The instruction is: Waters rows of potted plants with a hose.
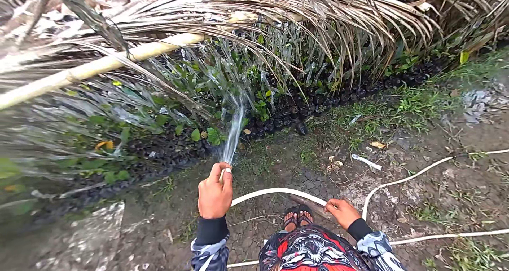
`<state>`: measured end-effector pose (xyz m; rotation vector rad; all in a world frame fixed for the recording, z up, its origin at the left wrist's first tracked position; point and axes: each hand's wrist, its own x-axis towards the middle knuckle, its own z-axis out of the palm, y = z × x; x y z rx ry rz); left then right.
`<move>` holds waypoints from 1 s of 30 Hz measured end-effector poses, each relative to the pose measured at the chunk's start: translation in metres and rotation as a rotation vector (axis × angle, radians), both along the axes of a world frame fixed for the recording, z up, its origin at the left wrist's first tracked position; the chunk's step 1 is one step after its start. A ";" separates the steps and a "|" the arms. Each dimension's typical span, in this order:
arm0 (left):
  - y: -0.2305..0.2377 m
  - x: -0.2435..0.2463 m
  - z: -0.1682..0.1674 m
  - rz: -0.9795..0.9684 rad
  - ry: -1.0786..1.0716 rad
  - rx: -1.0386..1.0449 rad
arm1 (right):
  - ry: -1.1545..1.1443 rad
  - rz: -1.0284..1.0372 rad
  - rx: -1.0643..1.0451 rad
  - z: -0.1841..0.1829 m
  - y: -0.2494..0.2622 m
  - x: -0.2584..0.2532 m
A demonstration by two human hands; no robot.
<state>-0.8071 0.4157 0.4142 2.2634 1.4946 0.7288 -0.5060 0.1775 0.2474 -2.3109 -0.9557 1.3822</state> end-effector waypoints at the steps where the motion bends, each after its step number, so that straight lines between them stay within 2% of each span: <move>1: 0.000 0.001 0.000 0.011 -0.021 0.023 | 0.001 -0.003 -0.002 0.000 -0.001 0.000; 19: 0.004 0.007 -0.005 0.049 -0.082 0.131 | -0.020 -0.033 0.020 0.000 -0.005 0.001; 24: 0.002 0.006 -0.005 0.026 -0.031 0.051 | -0.027 -0.031 0.015 0.000 -0.004 0.000; 30: 0.001 0.003 -0.007 0.060 -0.050 0.055 | -0.022 -0.028 0.014 -0.002 -0.004 -0.001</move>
